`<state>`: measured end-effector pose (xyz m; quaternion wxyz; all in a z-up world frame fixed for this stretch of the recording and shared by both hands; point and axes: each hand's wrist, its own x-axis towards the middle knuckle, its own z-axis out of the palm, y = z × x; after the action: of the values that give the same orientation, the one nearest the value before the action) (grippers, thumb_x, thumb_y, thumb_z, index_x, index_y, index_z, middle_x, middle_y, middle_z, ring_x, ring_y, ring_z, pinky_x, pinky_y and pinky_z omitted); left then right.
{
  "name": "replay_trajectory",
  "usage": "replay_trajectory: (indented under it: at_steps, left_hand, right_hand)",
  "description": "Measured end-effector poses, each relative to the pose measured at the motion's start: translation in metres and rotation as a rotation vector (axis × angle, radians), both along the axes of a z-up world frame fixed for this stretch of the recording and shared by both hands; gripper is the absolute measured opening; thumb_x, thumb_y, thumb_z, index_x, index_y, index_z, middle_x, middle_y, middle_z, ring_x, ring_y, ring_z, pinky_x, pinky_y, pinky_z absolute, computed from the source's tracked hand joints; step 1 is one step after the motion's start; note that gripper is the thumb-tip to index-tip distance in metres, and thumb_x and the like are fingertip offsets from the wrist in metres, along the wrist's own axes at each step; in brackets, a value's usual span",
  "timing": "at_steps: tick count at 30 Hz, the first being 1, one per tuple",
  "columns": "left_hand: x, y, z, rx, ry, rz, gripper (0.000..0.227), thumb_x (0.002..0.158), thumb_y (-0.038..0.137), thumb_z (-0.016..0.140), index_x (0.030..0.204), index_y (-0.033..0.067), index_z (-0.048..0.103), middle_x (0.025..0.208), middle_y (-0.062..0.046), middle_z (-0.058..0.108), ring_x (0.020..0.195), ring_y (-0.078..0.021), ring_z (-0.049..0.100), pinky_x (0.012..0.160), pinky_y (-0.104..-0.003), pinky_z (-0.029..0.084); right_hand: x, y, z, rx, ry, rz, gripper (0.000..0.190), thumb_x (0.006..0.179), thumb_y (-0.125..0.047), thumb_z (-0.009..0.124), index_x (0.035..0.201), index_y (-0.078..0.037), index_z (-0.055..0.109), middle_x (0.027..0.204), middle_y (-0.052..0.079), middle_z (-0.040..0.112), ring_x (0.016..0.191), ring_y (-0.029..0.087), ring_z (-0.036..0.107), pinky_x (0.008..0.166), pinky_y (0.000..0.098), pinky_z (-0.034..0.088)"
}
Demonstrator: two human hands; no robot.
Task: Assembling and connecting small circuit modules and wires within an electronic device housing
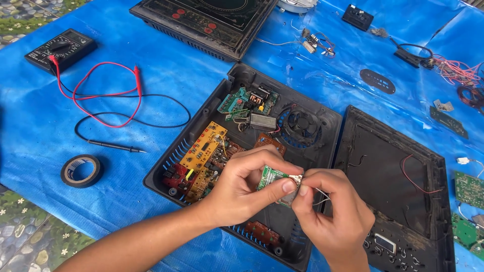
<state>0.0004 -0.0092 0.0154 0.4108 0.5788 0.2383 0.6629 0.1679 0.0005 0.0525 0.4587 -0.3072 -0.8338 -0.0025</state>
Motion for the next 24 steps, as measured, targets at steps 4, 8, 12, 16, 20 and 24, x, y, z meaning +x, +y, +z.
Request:
replay_trajectory:
  at_steps: [4, 8, 12, 16, 20, 24]
  left_hand:
    - [0.001, -0.001, 0.001, 0.032, 0.018, 0.021, 0.016, 0.099, 0.017, 0.071, 0.113, 0.0101, 0.071, 0.101, -0.006, 0.072, 0.085, -0.0138, 0.061, 0.077, -0.027, 0.048]
    - [0.002, -0.004, 0.001, 0.056, 0.021, 0.033, 0.014, 0.099, 0.016, 0.07, 0.112, 0.0102, 0.069, 0.104, -0.007, 0.073, 0.086, -0.0144, 0.063, 0.08, -0.027, 0.051]
    - [0.004, -0.006, 0.001, 0.054, 0.008, 0.039, 0.014, 0.099, 0.016, 0.071, 0.111, 0.0103, 0.069, 0.102, -0.007, 0.073, 0.083, -0.0133, 0.062, 0.076, -0.026, 0.049]
    - [0.004, -0.006, 0.001, 0.04, -0.003, 0.017, 0.014, 0.099, 0.016, 0.071, 0.112, 0.0103, 0.069, 0.098, -0.006, 0.071, 0.083, -0.0134, 0.061, 0.076, -0.026, 0.049]
    - [0.003, -0.007, 0.003, 0.058, -0.012, -0.009, 0.012, 0.099, 0.014, 0.071, 0.111, 0.0099, 0.069, 0.097, -0.006, 0.07, 0.083, -0.0144, 0.061, 0.077, -0.026, 0.048]
    - [0.004, -0.009, 0.003, 0.044, -0.029, -0.054, 0.013, 0.1, 0.013, 0.07, 0.112, 0.01, 0.069, 0.1, -0.006, 0.07, 0.086, -0.0145, 0.062, 0.079, -0.026, 0.049]
  right_hand:
    - [0.004, 0.0, -0.001, -0.016, -0.004, 0.005, 0.014, 0.097, -0.009, 0.061, 0.087, 0.0, 0.061, 0.08, 0.011, 0.068, 0.068, 0.02, 0.066, 0.063, 0.0273, 0.053]
    - [0.008, -0.002, -0.006, 0.017, -0.008, -0.014, 0.014, 0.097, -0.012, 0.061, 0.09, 0.001, 0.063, 0.084, 0.013, 0.069, 0.07, 0.019, 0.067, 0.065, 0.0273, 0.054]
    - [0.011, -0.002, -0.009, 0.045, -0.014, -0.011, 0.014, 0.096, -0.012, 0.062, 0.093, 0.002, 0.061, 0.085, 0.015, 0.07, 0.072, 0.019, 0.069, 0.067, 0.027, 0.056]
    - [0.012, -0.001, -0.014, 0.056, 0.002, -0.005, 0.015, 0.096, -0.012, 0.062, 0.095, 0.003, 0.061, 0.086, 0.016, 0.071, 0.073, 0.02, 0.071, 0.068, 0.0273, 0.058]
    - [0.014, -0.003, -0.021, 0.002, 0.062, -0.009, 0.015, 0.096, -0.012, 0.061, 0.094, 0.003, 0.06, 0.086, 0.016, 0.07, 0.075, 0.019, 0.072, 0.068, 0.0262, 0.058]
    - [0.017, -0.004, -0.026, -0.014, 0.109, 0.003, 0.015, 0.096, -0.014, 0.062, 0.095, 0.0, 0.057, 0.085, 0.015, 0.07, 0.072, 0.017, 0.072, 0.066, 0.025, 0.058]
